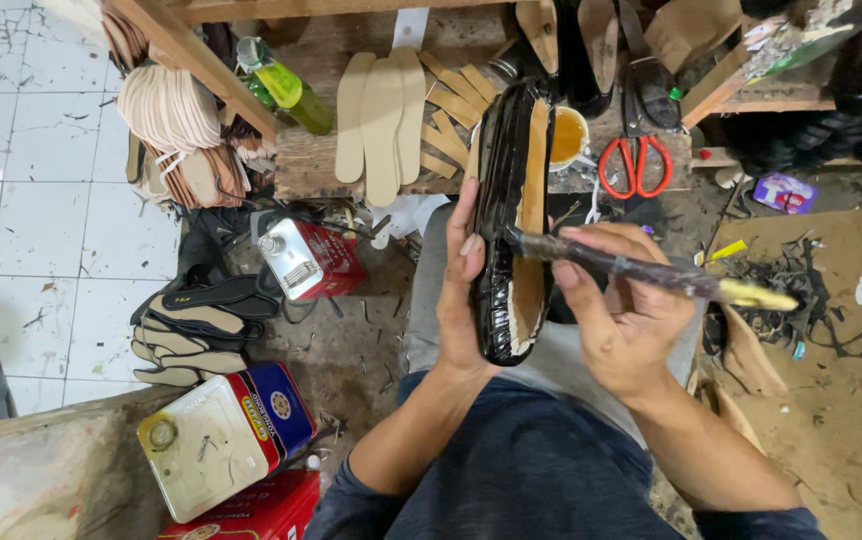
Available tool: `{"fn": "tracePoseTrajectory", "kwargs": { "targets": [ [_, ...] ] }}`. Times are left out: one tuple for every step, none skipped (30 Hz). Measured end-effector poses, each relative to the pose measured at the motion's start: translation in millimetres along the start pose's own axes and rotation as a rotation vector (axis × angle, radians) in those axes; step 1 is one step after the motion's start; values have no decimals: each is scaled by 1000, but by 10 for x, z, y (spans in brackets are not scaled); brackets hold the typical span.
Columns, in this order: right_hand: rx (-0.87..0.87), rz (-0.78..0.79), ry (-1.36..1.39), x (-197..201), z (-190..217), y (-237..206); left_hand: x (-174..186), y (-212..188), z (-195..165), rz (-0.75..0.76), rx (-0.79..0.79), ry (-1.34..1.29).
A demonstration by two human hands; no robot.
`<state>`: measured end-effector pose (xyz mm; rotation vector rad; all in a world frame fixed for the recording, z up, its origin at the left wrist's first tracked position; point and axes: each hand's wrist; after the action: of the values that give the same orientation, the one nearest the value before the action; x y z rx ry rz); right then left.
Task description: The person sits in a shoe workshop holding a black shoe upper and uses a brush to spread yellow glue from a cup over the sole edge and insole area. They repeatedly dip the brush into the glue cup, rotate the shoe to coat different sections, then place the finished shoe on a shelf rack and take another shoe to glue.
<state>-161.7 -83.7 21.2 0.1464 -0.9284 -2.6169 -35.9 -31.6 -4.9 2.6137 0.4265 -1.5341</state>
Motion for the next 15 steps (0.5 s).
{"fn": "tracePoseTrajectory", "kwargs": {
  "targets": [
    [45,19,-102,-38,60,10,-9,3,-9,18,-4,20],
    [93,38,-203,-43,111,29,-18,6,-10,40,-11,41],
    [151,57,-303,-41,149,51,-22,14,-11,46,-13,9],
    [152,96,-293,-12,179,77,-27,18,-3,52,-19,-23],
    [146,137,-280,26,211,96,-25,18,-5,52,-22,-55],
    [138,178,-270,54,231,108,-28,9,1,62,-22,-44],
    [139,158,-311,71,231,127,-29,5,2,76,-21,-34],
    [138,139,-353,97,230,145,-35,-5,8,88,-18,-25],
    [132,122,-395,103,222,161,-40,-27,3,94,1,-32],
    [158,164,-372,132,231,169,-47,-40,-4,102,17,-39],
    [195,205,-345,156,237,185,-55,-45,-15,118,26,-42],
    [233,247,-314,176,232,208,-68,-51,-22,129,15,-18],
    [254,253,-299,180,226,232,-75,-55,-43,133,8,8],
    [267,259,-290,200,226,256,-92,-72,-47,134,9,30],
    [280,264,-287,215,232,279,-108,-86,-52,115,3,49]
  ]
}}
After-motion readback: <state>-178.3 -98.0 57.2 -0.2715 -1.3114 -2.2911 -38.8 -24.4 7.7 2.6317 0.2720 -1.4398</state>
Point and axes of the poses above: each hand's wrist, its own y-axis towards the middle knuckle, its own x-axis out of the back of the hand, z = x × y, and after that the axes turned 10 degrees about x, right-handed
